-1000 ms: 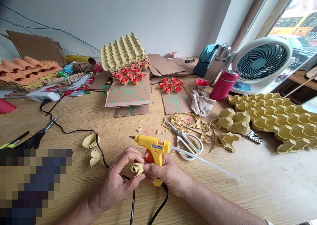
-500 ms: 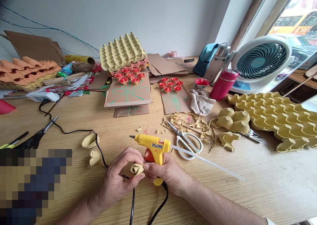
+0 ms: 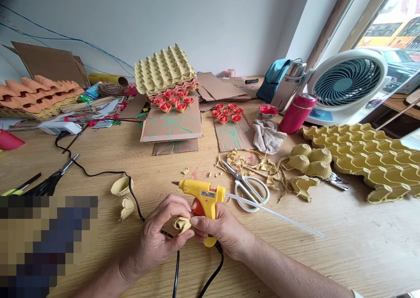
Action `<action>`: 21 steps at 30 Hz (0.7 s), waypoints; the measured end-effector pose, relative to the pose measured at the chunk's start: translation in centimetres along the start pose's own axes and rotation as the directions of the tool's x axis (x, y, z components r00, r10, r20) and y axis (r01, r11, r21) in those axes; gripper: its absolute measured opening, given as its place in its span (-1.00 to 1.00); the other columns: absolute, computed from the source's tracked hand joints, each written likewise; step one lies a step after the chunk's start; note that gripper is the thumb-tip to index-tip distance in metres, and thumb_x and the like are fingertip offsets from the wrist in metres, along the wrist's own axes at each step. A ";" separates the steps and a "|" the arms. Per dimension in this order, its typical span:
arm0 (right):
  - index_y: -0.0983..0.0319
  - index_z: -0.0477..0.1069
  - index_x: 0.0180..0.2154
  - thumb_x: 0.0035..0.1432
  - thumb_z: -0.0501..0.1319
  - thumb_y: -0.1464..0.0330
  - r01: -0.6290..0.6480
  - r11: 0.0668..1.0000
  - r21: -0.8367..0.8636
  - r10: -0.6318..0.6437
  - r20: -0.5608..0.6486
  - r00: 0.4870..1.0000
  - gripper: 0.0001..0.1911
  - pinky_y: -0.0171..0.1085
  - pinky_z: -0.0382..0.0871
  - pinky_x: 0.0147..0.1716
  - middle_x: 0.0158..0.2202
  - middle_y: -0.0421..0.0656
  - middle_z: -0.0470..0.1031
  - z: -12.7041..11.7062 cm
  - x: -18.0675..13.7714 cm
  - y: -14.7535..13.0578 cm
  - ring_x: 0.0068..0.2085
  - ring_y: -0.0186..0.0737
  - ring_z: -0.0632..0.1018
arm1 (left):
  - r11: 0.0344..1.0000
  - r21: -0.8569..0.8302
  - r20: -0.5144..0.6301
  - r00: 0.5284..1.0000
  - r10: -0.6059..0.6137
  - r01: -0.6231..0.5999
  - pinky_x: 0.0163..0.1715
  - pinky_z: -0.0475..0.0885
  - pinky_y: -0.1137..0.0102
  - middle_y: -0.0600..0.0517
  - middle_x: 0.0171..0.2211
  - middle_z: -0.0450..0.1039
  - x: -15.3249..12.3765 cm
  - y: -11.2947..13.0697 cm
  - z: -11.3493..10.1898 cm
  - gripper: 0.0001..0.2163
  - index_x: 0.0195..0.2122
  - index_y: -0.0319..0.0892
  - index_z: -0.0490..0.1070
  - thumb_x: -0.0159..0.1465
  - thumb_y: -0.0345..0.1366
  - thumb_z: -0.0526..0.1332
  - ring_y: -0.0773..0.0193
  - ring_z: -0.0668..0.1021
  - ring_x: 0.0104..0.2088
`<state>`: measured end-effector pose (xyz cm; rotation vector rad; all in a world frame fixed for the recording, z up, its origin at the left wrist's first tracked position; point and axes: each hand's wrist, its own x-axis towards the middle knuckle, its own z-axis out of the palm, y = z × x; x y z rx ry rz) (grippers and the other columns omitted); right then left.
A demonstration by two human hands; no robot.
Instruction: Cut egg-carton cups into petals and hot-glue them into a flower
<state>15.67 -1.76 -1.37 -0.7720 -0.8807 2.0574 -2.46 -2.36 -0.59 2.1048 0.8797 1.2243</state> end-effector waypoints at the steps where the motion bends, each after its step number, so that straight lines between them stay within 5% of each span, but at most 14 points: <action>1: 0.24 0.38 -0.28 -0.09 0.54 0.14 -0.004 1.000 -0.004 0.004 0.002 1.000 -0.51 -0.41 0.14 -0.55 -0.52 -0.33 0.33 0.0 0.0 0.0 -0.56 -0.47 0.27 | 1.000 -0.001 0.001 1.000 -0.018 0.018 -0.19 0.44 0.34 0.02 -0.27 0.41 0.0 0.1 0.0 -0.86 -0.19 -0.10 0.38 0.27 -0.35 0.31 0.20 0.50 -0.21; 21: 0.21 0.33 -0.24 -0.06 0.52 0.15 0.125 0.989 -0.078 -0.130 -0.060 0.990 -0.51 -0.38 0.18 -0.53 -0.48 -0.32 0.34 -0.1 0.1 0.1 -0.54 -0.44 0.28 | 0.984 -0.127 -0.023 0.991 -0.128 0.124 -0.15 0.46 0.32 -0.01 -0.25 0.47 0.2 -0.3 0.1 -0.90 -0.16 -0.12 0.48 0.31 -0.29 0.30 0.18 0.54 -0.17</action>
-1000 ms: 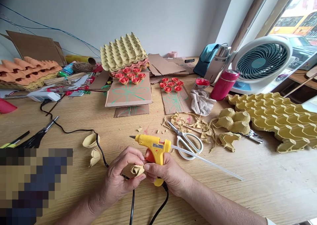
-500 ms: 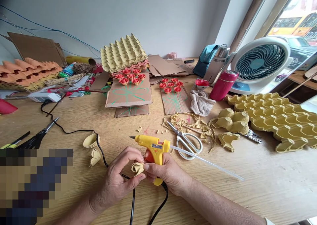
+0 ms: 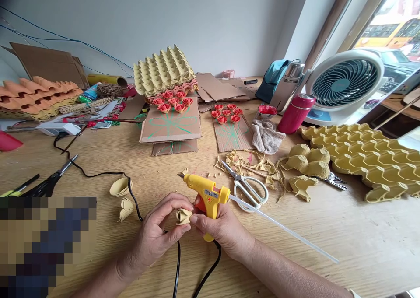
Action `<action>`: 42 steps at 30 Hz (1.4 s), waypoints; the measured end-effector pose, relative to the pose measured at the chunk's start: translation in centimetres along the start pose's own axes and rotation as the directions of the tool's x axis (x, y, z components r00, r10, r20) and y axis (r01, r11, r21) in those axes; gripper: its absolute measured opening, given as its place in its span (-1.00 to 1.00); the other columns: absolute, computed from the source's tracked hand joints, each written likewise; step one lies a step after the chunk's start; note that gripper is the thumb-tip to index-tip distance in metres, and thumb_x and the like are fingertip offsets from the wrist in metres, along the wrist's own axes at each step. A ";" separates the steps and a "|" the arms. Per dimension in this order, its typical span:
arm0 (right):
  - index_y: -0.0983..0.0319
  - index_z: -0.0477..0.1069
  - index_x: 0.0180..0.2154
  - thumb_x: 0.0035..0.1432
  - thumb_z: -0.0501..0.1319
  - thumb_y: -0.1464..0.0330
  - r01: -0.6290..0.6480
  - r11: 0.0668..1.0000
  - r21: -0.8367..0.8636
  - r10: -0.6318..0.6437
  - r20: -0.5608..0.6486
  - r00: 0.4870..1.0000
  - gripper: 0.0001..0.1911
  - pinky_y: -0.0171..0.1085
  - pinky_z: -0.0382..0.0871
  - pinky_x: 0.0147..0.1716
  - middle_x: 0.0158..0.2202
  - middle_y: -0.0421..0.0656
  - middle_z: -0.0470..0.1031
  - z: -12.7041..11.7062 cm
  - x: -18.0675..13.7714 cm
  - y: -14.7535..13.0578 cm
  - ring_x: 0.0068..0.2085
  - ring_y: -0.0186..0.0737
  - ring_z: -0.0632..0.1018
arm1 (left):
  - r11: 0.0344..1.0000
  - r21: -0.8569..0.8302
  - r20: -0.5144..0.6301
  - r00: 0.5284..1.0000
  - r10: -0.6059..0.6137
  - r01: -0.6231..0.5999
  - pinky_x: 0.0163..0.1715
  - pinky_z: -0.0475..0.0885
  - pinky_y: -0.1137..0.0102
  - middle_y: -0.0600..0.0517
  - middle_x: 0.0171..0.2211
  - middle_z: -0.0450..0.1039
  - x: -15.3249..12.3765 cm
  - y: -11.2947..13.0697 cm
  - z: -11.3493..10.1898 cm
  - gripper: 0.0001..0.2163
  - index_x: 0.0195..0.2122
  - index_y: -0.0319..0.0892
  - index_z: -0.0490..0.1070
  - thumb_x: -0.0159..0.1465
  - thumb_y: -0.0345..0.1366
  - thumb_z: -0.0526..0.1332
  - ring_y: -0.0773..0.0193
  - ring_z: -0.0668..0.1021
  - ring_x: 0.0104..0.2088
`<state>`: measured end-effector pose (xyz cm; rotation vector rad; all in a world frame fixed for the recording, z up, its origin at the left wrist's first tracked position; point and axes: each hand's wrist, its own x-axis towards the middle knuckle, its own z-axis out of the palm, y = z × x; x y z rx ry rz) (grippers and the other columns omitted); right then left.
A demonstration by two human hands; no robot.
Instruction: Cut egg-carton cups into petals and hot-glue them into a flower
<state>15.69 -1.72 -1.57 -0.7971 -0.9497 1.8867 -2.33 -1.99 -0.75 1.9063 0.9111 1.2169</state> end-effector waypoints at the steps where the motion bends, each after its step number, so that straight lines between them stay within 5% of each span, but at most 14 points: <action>1: 0.21 0.34 -0.24 -0.06 0.52 0.14 0.014 1.000 -0.019 -0.014 -0.015 1.000 -0.50 -0.37 0.18 -0.53 -0.49 -0.32 0.34 0.0 0.0 -0.1 -0.54 -0.44 0.28 | 1.000 -0.003 -0.010 1.000 -0.003 0.003 -0.15 0.47 0.33 -0.01 -0.25 0.48 0.0 -0.1 -0.1 -0.89 -0.14 -0.11 0.50 0.31 -0.29 0.30 0.18 0.54 -0.18; 6: 0.24 0.37 -0.25 0.07 0.43 0.04 0.041 0.987 -0.155 -0.054 -0.082 0.995 -0.54 -0.35 0.18 -0.52 -0.55 -0.32 0.31 -0.3 0.0 -0.6 -0.53 -0.40 0.28 | 0.992 -0.041 -0.066 0.990 -0.122 0.120 -0.11 0.50 0.34 -0.02 -0.19 0.52 -0.2 -1.1 -0.4 -0.81 -0.06 -0.10 0.51 0.30 -0.35 0.29 0.20 0.58 -0.16; 10: 0.25 0.39 -0.24 0.13 0.38 0.03 0.036 0.986 -0.164 -0.051 -0.086 0.995 -0.56 -0.35 0.16 -0.53 -0.55 -0.33 0.23 -0.8 0.0 -1.5 -0.53 -0.41 0.24 | 0.937 -0.197 -0.093 0.946 -0.311 0.289 -0.25 0.50 0.42 0.03 -0.28 0.51 0.0 -1.2 -0.6 -0.80 -0.08 -0.14 0.48 0.26 -0.33 0.31 0.31 0.57 -0.34; 16: 0.25 0.41 -0.14 0.19 0.36 0.09 -0.022 0.999 -0.043 0.024 0.052 0.998 -0.61 -0.31 0.27 -0.37 -0.45 -0.25 0.32 -1.8 -0.3 -2.4 -0.41 -0.34 0.34 | 0.815 -0.392 -0.101 0.860 -0.500 0.427 -0.25 0.48 0.42 0.05 -0.32 0.50 1.1 -0.6 -1.2 -0.74 -0.09 -0.17 0.51 0.23 -0.21 0.37 0.34 0.56 -0.39; 25: 0.21 0.37 0.12 0.37 0.18 0.07 -0.038 0.989 -0.145 0.081 0.301 0.950 -0.55 -0.29 0.28 -0.38 -0.39 -0.22 0.35 -2.6 -1.5 -3.4 -0.41 -0.33 0.38 | 0.620 -0.672 -0.081 0.793 -0.604 0.404 -0.19 0.47 0.41 -0.01 -0.16 0.49 1.3 -0.9 -1.9 -0.67 -0.05 -0.13 0.61 0.22 -0.09 0.39 0.34 0.52 -0.31; 29: 0.17 0.37 0.17 0.32 0.21 0.06 -0.047 0.997 -0.064 0.068 0.392 0.918 -0.50 -0.27 0.32 -0.36 -0.15 -0.10 0.36 -2.8 -1.8 -3.8 -0.34 -0.32 0.37 | 0.581 -0.718 -0.084 0.781 -0.619 0.384 -0.24 0.45 0.44 0.01 -0.24 0.49 1.5 -0.9 -2.0 -0.69 -0.09 -0.16 0.64 0.18 -0.14 0.42 0.37 0.49 -0.35; 42: 0.21 0.44 0.12 0.34 0.15 -0.01 -0.029 0.944 -0.329 0.143 0.326 0.934 -0.48 -0.26 0.27 -0.41 -0.22 -0.10 0.39 -3.2 -2.0 -4.0 -0.41 -0.33 0.37 | 0.585 -0.728 -0.088 0.797 -0.597 0.358 -0.33 0.44 0.45 -0.03 -0.27 0.52 1.7 -0.5 -2.1 -0.70 -0.13 -0.18 0.67 0.15 -0.17 0.44 0.35 0.47 -0.37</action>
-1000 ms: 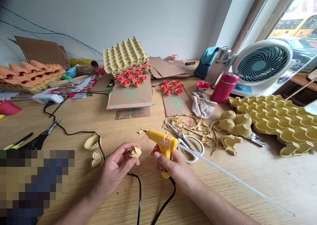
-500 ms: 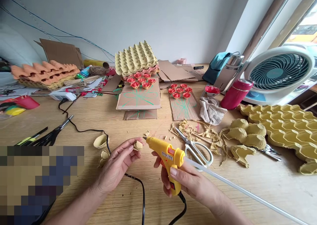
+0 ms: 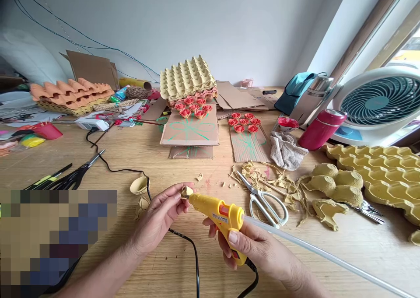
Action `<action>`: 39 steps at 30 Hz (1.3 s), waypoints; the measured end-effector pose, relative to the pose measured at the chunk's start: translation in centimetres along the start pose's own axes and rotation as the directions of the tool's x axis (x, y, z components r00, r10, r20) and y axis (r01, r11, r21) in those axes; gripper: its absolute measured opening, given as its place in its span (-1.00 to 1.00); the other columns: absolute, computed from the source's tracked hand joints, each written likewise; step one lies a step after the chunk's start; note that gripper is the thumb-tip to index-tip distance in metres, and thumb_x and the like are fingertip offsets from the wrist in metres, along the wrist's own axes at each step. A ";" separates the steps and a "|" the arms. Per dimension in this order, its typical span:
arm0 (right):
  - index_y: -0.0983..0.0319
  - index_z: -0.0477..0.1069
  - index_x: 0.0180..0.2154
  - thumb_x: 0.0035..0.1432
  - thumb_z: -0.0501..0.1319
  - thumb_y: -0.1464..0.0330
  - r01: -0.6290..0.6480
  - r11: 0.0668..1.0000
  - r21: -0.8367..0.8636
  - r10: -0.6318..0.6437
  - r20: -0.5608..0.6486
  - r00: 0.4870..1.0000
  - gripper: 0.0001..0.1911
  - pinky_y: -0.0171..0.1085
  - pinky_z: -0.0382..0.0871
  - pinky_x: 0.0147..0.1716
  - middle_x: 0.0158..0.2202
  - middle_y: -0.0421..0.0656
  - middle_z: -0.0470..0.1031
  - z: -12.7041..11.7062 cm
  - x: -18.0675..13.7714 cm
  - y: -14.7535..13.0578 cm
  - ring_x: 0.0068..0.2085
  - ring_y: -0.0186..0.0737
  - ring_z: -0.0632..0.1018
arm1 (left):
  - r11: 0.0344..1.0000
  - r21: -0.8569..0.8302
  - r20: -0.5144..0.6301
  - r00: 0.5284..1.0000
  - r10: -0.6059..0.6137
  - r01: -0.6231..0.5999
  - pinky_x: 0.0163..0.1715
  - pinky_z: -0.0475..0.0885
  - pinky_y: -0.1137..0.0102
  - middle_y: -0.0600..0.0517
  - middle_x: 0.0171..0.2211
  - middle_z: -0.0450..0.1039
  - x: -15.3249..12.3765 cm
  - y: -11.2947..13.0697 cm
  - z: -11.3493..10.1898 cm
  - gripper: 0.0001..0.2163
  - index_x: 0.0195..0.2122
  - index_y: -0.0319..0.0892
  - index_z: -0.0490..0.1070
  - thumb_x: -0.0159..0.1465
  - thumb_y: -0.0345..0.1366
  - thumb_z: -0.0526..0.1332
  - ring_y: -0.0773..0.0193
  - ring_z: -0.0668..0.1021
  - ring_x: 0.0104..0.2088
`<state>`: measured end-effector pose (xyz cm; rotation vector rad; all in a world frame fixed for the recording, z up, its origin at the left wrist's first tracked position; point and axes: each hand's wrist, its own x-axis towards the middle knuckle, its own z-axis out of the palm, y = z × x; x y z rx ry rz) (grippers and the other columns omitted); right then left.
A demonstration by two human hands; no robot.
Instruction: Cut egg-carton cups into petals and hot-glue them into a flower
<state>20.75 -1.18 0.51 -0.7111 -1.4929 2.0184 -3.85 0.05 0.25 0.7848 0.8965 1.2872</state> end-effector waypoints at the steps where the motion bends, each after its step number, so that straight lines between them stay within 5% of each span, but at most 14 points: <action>1: 0.21 0.45 0.11 0.33 0.15 -0.03 -0.010 1.000 -0.017 0.010 -0.003 1.000 -0.46 -0.26 0.27 -0.41 -0.23 -0.10 0.39 0.0 0.0 -0.1 -0.41 -0.33 0.37 | 1.000 0.003 0.004 1.000 0.006 -0.006 -0.32 0.44 0.45 -0.03 -0.27 0.53 0.0 0.0 0.0 -0.70 -0.12 -0.18 0.67 0.16 -0.17 0.44 0.35 0.47 -0.37; 12: 0.25 0.45 0.10 0.23 0.18 -0.15 -0.088 0.992 -0.095 0.082 -0.059 0.995 -0.32 -0.23 0.32 -0.37 -0.15 -0.05 0.42 0.0 0.1 -0.5 -0.42 -0.32 0.37 | 0.996 0.065 0.028 0.998 0.054 -0.055 -0.27 0.44 0.41 -0.05 -0.24 0.54 -0.3 -0.1 -0.1 -0.72 -0.07 -0.17 0.66 0.21 -0.20 0.38 0.28 0.49 -0.29; 22: 0.21 0.48 0.07 0.26 0.18 -0.11 -0.036 0.990 -0.134 0.026 -0.077 0.997 -0.39 -0.18 0.37 -0.31 -0.19 -0.06 0.43 -0.5 0.0 0.4 -0.38 -0.25 0.40 | 0.979 0.169 0.048 0.993 0.110 -0.116 -0.17 0.45 0.35 -0.04 -0.19 0.56 -0.5 -0.1 -0.2 -0.69 0.02 -0.15 0.60 0.27 -0.37 0.24 0.27 0.48 -0.29; 29: 0.16 0.50 0.05 0.27 0.16 -0.10 -0.003 0.975 -0.221 -0.019 -0.098 0.995 -0.45 -0.15 0.38 -0.29 -0.21 -0.08 0.43 -0.7 -0.2 0.6 -0.36 -0.22 0.42 | 0.909 0.346 0.066 0.972 0.224 -0.233 -0.21 0.51 0.35 -0.07 -0.12 0.55 -0.5 -0.1 0.0 -0.74 0.03 -0.15 0.57 0.34 -0.30 0.25 0.24 0.54 -0.29; 39: 0.13 0.51 0.04 0.26 0.18 -0.09 0.001 0.981 -0.196 -0.025 -0.116 0.993 -0.47 -0.14 0.42 -0.27 -0.11 -0.04 0.46 -0.9 -0.3 1.0 -0.34 -0.22 0.43 | 0.909 0.339 0.059 0.970 0.236 -0.242 -0.15 0.56 0.30 -0.12 0.00 0.54 -0.6 -0.2 -0.1 -0.72 0.02 -0.15 0.57 0.32 -0.23 0.30 0.17 0.58 -0.22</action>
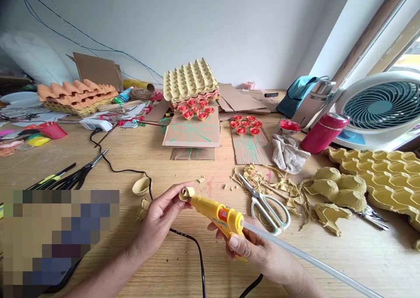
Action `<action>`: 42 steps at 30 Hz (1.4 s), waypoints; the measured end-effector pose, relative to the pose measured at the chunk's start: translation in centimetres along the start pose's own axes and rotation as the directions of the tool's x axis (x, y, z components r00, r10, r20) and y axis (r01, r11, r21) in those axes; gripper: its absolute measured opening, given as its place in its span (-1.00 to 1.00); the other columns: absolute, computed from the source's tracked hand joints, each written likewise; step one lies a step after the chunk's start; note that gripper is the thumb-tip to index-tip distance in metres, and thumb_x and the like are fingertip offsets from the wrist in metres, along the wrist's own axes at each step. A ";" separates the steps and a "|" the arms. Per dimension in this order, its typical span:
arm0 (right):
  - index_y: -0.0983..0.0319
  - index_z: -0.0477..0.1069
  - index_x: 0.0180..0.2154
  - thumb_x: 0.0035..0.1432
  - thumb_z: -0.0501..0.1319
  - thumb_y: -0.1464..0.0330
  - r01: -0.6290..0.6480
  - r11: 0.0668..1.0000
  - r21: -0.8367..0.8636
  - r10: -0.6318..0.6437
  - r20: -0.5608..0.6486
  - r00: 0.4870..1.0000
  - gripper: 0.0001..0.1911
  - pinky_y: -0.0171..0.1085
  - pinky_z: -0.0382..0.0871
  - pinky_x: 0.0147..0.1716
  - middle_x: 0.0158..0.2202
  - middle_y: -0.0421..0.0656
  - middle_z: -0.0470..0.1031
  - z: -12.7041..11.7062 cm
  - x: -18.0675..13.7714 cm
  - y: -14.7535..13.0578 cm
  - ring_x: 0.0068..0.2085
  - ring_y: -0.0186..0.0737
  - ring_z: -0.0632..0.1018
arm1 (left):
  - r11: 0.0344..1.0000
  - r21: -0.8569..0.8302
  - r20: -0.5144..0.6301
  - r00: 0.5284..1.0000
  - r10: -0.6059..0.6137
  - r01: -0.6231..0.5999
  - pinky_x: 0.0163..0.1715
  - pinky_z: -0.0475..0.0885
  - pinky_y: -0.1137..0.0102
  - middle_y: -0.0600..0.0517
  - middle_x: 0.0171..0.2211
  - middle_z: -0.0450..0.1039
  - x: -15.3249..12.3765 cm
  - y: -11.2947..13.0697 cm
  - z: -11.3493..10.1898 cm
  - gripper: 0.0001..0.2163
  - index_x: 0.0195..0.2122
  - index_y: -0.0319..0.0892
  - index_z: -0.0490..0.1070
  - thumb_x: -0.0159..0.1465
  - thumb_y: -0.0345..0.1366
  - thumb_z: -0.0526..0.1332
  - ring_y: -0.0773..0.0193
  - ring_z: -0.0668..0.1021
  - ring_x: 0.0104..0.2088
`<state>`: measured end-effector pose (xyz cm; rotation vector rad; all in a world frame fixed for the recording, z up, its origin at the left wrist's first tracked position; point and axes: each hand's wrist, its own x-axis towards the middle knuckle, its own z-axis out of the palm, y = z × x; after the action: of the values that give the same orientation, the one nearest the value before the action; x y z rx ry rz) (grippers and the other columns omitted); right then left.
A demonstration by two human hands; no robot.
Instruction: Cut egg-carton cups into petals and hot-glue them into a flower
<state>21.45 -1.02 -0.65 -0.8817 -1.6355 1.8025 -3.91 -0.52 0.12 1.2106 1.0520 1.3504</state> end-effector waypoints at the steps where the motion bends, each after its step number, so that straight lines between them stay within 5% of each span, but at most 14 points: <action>1: 0.13 0.51 0.04 0.27 0.19 -0.08 0.000 1.000 0.001 0.000 0.001 1.000 -0.48 -0.14 0.42 -0.27 -0.10 -0.04 0.46 0.0 0.0 -0.1 -0.33 -0.22 0.43 | 1.000 -0.003 -0.001 1.000 -0.002 0.002 -0.14 0.56 0.30 -0.11 -0.01 0.55 0.0 0.0 0.0 -0.72 0.02 -0.15 0.57 0.32 -0.23 0.30 0.17 0.58 -0.21; 13: 0.16 0.50 0.03 0.28 0.20 -0.06 0.026 0.999 0.038 -0.027 0.011 1.000 -0.49 -0.19 0.42 -0.29 -0.09 -0.02 0.48 0.2 0.1 -0.5 -0.34 -0.24 0.42 | 0.999 -0.042 -0.018 1.000 -0.006 0.006 -0.18 0.54 0.34 0.03 -0.28 0.53 0.1 -0.1 0.0 -0.81 -0.10 -0.14 0.51 0.27 -0.27 0.35 0.24 0.60 -0.30; 35: 0.15 0.50 0.03 0.25 0.19 -0.10 0.010 1.000 -0.003 -0.010 -0.012 1.000 -0.46 -0.15 0.41 -0.29 -0.12 -0.02 0.48 0.1 0.2 -0.6 -0.34 -0.21 0.45 | 1.000 -0.028 -0.029 0.999 -0.013 0.012 -0.21 0.60 0.34 0.00 -0.29 0.56 0.4 -0.3 -0.1 -0.75 -0.06 -0.18 0.52 0.30 -0.19 0.33 0.24 0.61 -0.31; 42: 0.13 0.54 0.01 0.23 0.20 -0.12 0.065 0.993 -0.097 -0.067 -0.015 0.998 -0.45 -0.14 0.37 -0.30 -0.11 -0.01 0.50 0.3 0.3 -0.7 -0.32 -0.14 0.44 | 0.993 0.104 -0.091 0.993 0.071 -0.062 -0.19 0.52 0.41 -0.02 -0.23 0.57 0.5 -0.1 -0.3 -0.82 -0.10 -0.16 0.54 0.29 -0.26 0.31 0.27 0.57 -0.28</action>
<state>21.04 -0.86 0.02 -0.8726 -1.7328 1.6780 -4.21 -0.01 0.03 1.2760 1.1681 1.4324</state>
